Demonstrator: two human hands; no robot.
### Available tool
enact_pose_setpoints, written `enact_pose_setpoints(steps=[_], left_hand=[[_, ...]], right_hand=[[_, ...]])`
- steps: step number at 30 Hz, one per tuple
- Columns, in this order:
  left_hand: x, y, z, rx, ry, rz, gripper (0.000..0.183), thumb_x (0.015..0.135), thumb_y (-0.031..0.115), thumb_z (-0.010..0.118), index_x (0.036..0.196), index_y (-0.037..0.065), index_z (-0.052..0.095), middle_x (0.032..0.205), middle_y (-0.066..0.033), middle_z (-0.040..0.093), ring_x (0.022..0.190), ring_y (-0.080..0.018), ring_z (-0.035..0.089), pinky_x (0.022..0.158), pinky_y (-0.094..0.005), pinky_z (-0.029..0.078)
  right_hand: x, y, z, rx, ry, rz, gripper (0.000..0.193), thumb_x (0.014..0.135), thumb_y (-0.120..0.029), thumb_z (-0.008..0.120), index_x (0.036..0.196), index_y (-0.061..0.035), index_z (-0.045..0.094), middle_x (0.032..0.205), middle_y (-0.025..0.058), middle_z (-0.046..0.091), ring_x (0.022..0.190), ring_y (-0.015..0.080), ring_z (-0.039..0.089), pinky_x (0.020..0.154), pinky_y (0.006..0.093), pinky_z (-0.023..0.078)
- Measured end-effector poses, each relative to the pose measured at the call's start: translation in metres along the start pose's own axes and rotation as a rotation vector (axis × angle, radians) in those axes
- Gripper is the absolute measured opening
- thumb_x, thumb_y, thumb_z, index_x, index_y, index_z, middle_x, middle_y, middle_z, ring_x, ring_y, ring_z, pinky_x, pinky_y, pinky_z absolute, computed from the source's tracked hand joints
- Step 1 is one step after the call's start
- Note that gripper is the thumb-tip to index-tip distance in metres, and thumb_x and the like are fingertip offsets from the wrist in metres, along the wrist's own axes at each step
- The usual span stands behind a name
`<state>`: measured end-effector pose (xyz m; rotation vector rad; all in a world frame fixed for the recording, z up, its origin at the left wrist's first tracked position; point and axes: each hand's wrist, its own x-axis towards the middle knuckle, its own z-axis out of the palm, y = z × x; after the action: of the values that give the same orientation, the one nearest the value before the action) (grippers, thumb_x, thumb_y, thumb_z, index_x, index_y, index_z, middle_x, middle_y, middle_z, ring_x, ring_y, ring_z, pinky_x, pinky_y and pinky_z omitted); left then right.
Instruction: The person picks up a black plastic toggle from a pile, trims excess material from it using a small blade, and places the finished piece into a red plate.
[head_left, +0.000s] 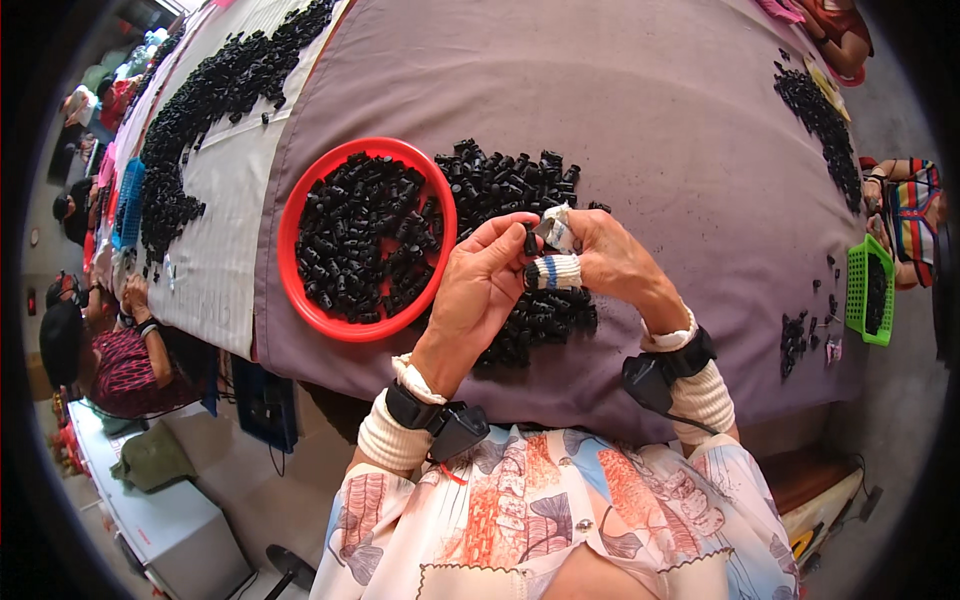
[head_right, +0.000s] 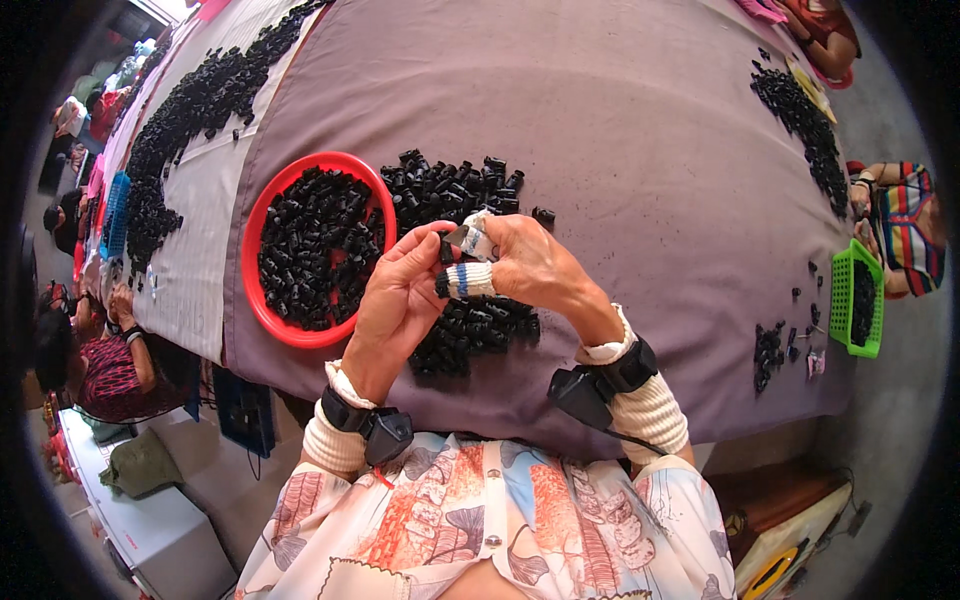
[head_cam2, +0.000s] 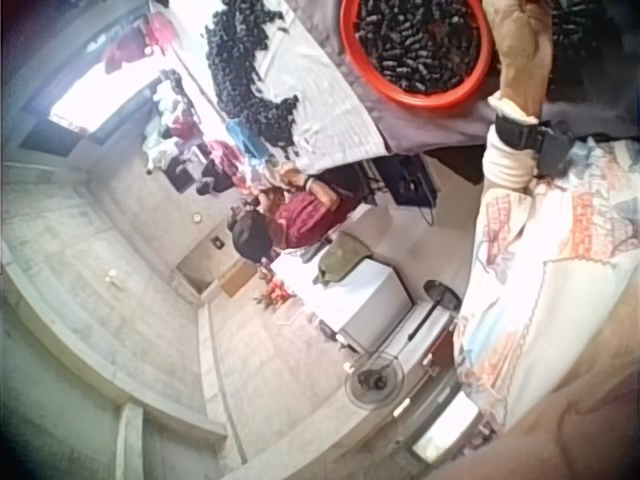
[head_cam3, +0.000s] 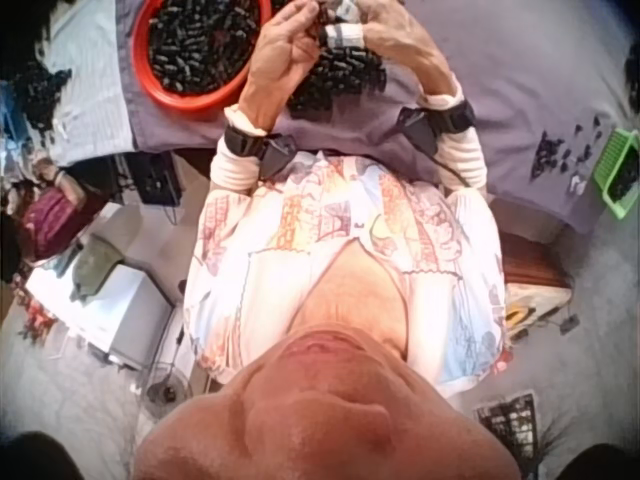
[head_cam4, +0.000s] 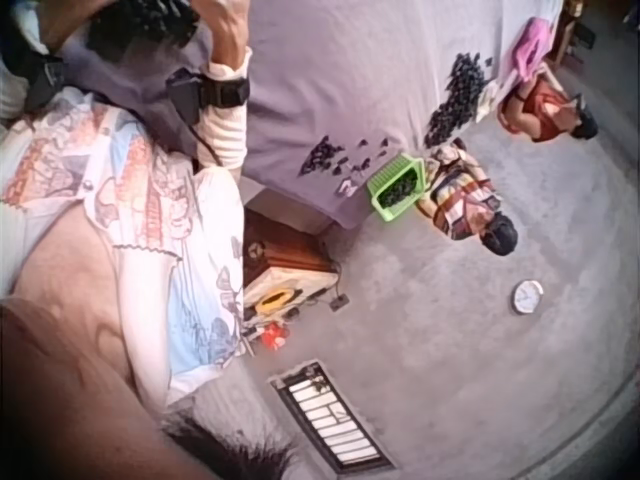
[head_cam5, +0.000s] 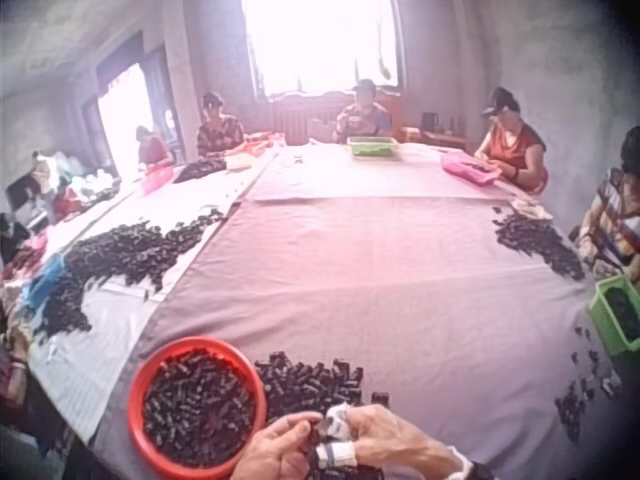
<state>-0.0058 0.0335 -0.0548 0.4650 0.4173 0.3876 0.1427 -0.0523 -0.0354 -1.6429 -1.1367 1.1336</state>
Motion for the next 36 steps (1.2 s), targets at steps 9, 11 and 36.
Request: enact_pose_setpoints(steps=[9, 11, 36], left_hand=[[-0.002, 0.004, 0.005, 0.018, -0.011, 0.012, 0.020, 0.091, 0.009, 0.050, 0.107, -0.001, 0.055, 0.096, -0.0085, 0.061, 0.087, -0.0145, 0.058, 0.080, -0.0302, 0.048], [-0.003, 0.004, 0.006, 0.021, 0.007, 0.020, 0.019, 0.090, 0.009, 0.051, 0.106, -0.002, 0.055, 0.096, -0.0087, 0.061, 0.087, -0.0146, 0.058, 0.080, -0.0298, 0.048], [-0.002, 0.016, -0.005, 0.072, 0.102, 0.092, 0.019, 0.089, 0.012, 0.054, 0.103, 0.000, 0.058, 0.076, -0.0029, 0.060, 0.063, -0.0106, 0.057, 0.063, -0.0310, 0.049]], right_hand=[[0.003, 0.001, -0.001, -0.094, 0.011, -0.069, 0.039, 0.064, -0.032, 0.072, 0.071, 0.0002, 0.052, 0.060, 0.0068, 0.049, 0.056, 0.0161, 0.044, 0.052, 0.0317, 0.038], [0.004, 0.002, 0.000, -0.087, -0.009, -0.078, 0.038, 0.064, -0.032, 0.072, 0.071, 0.0003, 0.052, 0.060, 0.0075, 0.049, 0.057, 0.0162, 0.045, 0.052, 0.0320, 0.038], [-0.003, 0.010, -0.021, 0.120, 0.188, 0.092, 0.025, 0.076, -0.022, 0.070, 0.077, -0.0008, 0.057, 0.063, -0.0024, 0.052, 0.055, 0.0093, 0.047, 0.049, 0.0247, 0.038]])
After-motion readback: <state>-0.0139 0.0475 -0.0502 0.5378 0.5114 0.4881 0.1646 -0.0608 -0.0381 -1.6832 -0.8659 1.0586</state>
